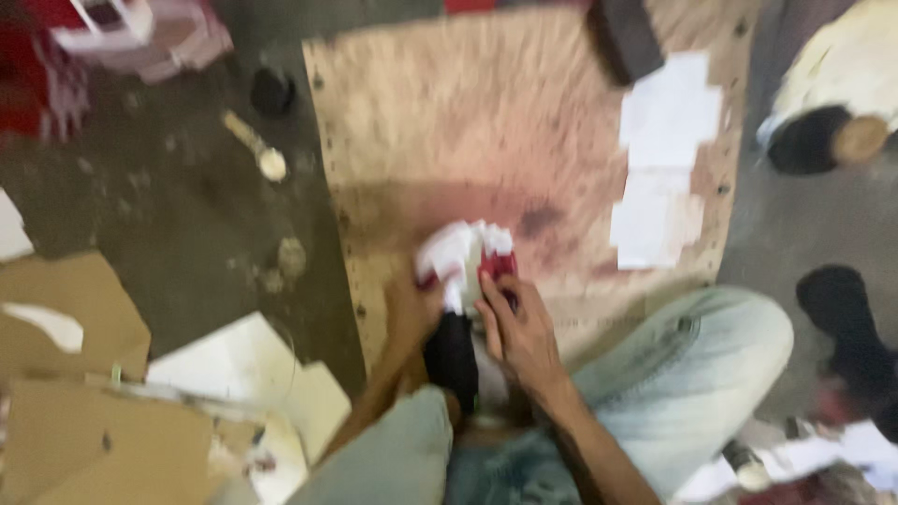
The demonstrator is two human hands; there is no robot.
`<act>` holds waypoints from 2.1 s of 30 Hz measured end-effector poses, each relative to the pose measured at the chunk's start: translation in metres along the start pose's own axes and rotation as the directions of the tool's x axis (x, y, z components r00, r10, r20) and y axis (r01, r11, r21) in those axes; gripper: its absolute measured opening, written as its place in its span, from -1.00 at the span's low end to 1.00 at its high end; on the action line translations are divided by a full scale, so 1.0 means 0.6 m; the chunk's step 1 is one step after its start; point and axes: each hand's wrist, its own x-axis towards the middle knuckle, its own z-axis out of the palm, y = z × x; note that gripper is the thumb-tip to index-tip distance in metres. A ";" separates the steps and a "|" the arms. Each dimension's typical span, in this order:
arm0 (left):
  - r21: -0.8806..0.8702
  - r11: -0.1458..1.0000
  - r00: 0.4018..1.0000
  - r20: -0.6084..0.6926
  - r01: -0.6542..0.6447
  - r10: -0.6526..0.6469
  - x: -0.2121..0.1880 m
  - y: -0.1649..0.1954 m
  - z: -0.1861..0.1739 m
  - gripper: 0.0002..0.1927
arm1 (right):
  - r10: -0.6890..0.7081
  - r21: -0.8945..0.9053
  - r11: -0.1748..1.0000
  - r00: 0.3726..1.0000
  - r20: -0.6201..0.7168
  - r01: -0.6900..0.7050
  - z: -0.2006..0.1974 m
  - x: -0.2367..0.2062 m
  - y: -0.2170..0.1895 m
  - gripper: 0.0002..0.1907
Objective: The person sits on the floor and wraps a red rectangular item with white paper. They smooth the paper, fold the edges, and use a round wooden tool to press and crease the folds. The wrapped item is then placed aside, and the process is repeated with another item.
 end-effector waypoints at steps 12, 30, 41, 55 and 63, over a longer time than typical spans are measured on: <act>-0.456 0.860 0.974 0.093 0.228 -0.208 -0.005 0.013 -0.005 -0.48 | 0.004 -0.076 0.997 0.998 0.064 0.001 -0.018 -0.002 -0.005 -0.56; 0.068 0.998 1.000 -0.003 -0.007 0.007 -0.002 0.013 -0.010 -0.49 | 0.076 -0.007 0.997 0.995 -0.061 -0.077 -0.006 -0.012 -0.006 -0.69; 0.159 0.984 0.996 -0.023 -0.085 0.090 -0.005 0.004 0.001 -0.53 | 0.081 0.032 0.996 0.994 -0.072 -0.079 -0.002 -0.004 0.000 -0.70; -0.238 0.970 0.994 0.107 0.048 -0.023 -0.007 -0.007 0.008 -0.52 | 0.200 0.143 0.971 0.979 -0.034 -0.194 -0.005 0.006 0.024 -0.66; -0.263 0.939 0.975 0.089 0.222 -0.205 -0.011 -0.013 0.007 -0.56 | 0.148 0.172 0.976 0.988 -0.052 -0.137 0.004 -0.009 0.037 -0.88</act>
